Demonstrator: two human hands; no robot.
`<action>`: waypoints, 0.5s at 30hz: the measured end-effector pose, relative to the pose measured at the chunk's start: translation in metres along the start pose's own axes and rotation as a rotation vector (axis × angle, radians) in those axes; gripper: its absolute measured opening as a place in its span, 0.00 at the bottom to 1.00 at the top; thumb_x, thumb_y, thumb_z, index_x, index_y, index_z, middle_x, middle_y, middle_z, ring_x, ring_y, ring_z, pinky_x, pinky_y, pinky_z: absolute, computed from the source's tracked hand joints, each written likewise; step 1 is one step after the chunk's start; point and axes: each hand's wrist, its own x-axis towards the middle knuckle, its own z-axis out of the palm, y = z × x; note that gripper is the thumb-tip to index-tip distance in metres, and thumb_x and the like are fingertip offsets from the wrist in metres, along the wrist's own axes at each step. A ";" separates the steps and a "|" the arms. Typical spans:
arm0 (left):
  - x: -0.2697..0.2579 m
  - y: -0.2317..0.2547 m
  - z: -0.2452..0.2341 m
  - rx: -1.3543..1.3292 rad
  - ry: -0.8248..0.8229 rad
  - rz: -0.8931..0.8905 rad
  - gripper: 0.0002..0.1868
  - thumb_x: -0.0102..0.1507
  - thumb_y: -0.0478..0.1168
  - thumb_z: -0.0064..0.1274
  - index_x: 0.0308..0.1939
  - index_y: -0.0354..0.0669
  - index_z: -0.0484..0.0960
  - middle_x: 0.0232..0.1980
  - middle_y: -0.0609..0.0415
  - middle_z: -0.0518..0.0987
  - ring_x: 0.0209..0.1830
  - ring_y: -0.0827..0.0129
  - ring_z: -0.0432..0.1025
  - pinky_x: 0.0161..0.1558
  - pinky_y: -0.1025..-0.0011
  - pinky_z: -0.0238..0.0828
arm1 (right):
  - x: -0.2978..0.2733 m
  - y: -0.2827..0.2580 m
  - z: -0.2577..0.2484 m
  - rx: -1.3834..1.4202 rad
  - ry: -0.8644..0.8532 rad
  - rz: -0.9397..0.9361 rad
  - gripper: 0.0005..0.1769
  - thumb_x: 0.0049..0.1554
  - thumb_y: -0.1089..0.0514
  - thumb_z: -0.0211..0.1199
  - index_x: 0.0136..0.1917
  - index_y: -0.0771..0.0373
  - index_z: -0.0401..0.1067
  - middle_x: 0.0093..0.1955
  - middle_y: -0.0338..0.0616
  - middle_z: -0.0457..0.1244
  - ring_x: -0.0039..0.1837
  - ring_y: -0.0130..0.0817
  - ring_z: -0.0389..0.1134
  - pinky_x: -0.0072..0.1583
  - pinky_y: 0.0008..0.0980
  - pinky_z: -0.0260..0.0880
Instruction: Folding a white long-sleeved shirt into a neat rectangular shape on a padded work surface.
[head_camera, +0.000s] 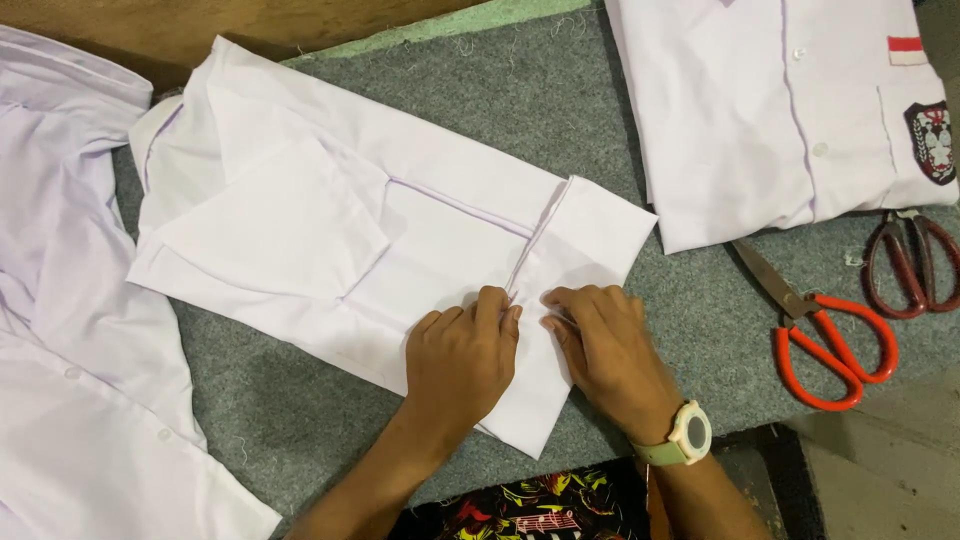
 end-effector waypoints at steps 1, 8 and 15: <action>-0.001 0.000 0.000 0.013 -0.055 -0.032 0.09 0.71 0.43 0.47 0.41 0.44 0.77 0.17 0.55 0.76 0.16 0.66 0.74 0.23 0.70 0.67 | 0.000 -0.002 0.000 -0.041 0.018 -0.016 0.12 0.63 0.55 0.63 0.59 0.55 0.74 0.42 0.38 0.65 0.49 0.38 0.67 0.50 0.35 0.60; -0.005 0.002 -0.006 0.079 -0.164 -0.146 0.14 0.69 0.50 0.55 0.43 0.41 0.81 0.19 0.52 0.79 0.19 0.64 0.78 0.24 0.70 0.71 | -0.001 -0.002 0.003 -0.110 0.046 -0.066 0.12 0.62 0.55 0.65 0.59 0.54 0.74 0.45 0.37 0.63 0.49 0.37 0.66 0.50 0.35 0.60; -0.040 0.008 -0.036 0.058 -0.170 -0.206 0.22 0.69 0.56 0.49 0.55 0.43 0.77 0.43 0.53 0.80 0.40 0.54 0.73 0.36 0.58 0.72 | 0.032 0.011 -0.033 -0.154 0.123 -0.237 0.21 0.63 0.51 0.60 0.64 0.64 0.70 0.62 0.53 0.65 0.59 0.45 0.62 0.56 0.44 0.61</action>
